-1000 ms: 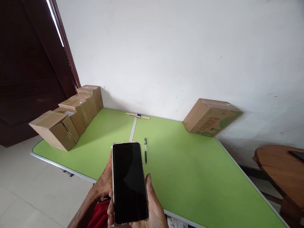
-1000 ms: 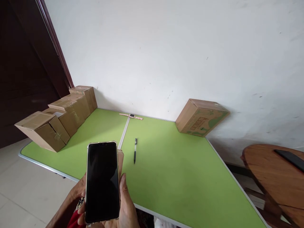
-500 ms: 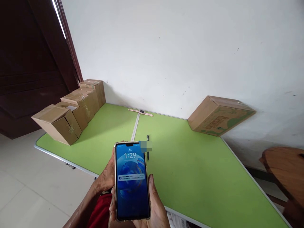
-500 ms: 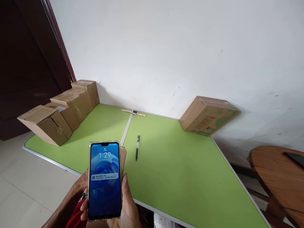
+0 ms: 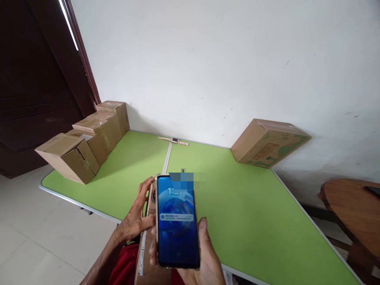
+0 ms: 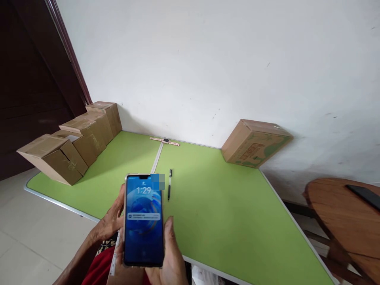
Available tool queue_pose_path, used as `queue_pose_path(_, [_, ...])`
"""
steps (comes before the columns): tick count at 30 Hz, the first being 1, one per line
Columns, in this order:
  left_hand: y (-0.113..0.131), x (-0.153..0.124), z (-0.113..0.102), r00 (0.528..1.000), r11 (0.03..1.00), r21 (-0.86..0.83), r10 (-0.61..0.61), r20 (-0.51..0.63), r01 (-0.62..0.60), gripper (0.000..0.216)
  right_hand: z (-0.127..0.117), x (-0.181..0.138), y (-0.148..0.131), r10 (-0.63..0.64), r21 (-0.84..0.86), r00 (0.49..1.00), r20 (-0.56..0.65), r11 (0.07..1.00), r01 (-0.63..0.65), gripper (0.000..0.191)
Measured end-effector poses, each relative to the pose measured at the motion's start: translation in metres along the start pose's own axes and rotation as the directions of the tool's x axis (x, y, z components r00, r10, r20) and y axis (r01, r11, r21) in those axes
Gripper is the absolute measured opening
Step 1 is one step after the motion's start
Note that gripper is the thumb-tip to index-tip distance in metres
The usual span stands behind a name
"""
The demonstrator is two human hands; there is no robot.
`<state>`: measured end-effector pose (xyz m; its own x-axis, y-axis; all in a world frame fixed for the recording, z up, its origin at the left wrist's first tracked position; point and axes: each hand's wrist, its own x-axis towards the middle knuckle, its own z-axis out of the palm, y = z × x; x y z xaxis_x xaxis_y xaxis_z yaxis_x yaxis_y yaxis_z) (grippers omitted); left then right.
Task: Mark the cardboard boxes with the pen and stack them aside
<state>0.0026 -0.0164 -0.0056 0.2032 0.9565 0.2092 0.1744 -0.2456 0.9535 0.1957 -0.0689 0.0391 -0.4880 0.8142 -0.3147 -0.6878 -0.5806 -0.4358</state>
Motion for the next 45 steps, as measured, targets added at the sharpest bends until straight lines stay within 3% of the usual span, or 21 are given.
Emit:
queue_pose_path(3, [0.004, 0.003, 0.0, 0.998, 0.997, -0.041, -0.062, 0.029, 0.063, 0.094, -0.012, -0.004, -0.029, -0.157, -0.074, 0.978, -0.14, 0.986, 0.148, 0.073])
queue_pose_path(7, [0.007, 0.004, -0.001, 0.994, 0.991, -0.07, -0.107, 0.033, 0.109, 0.095, -0.048, 0.003, -0.071, -0.392, -0.256, 0.874, -0.289, 0.911, 0.323, 0.072])
queue_pose_path(13, [0.007, 0.005, -0.003, 0.992, 0.986, -0.107, -0.121, 0.036, 0.124, 0.094, -0.121, 0.038, -0.089, -0.473, -0.424, 0.779, -0.411, 0.856, 0.295, 0.063])
queue_pose_path(17, [0.008, 0.004, -0.004, 0.992, 0.985, -0.111, -0.128, 0.021, 0.13, 0.091, -0.144, 0.056, -0.085, -0.476, -0.431, 0.747, -0.465, 0.858, 0.278, 0.043])
queue_pose_path(22, [0.007, 0.002, -0.006, 0.988, 0.981, -0.12, -0.151, 0.023, 0.152, 0.092, -0.15, 0.062, -0.085, -0.458, -0.433, 0.732, -0.505, 0.868, 0.245, 0.035])
queue_pose_path(31, [0.006, 0.001, -0.005, 0.99, 0.981, -0.13, -0.143, 0.017, 0.144, 0.093, -0.156, 0.05, -0.088, -0.504, -0.553, 0.647, -0.572, 0.82, 0.15, 0.052])
queue_pose_path(38, [0.004, 0.0, -0.006, 0.991, 0.982, -0.13, -0.135, 0.017, 0.136, 0.092, -0.146, 0.024, -0.087, -0.526, -0.679, 0.652, -0.546, 0.734, 0.024, 0.063])
queue_pose_path(45, [0.004, 0.0, -0.006, 0.992, 0.982, -0.138, -0.128, 0.005, 0.127, 0.092, -0.142, 0.013, -0.08, -0.569, -0.749, 0.635, -0.522, 0.662, -0.023, 0.069])
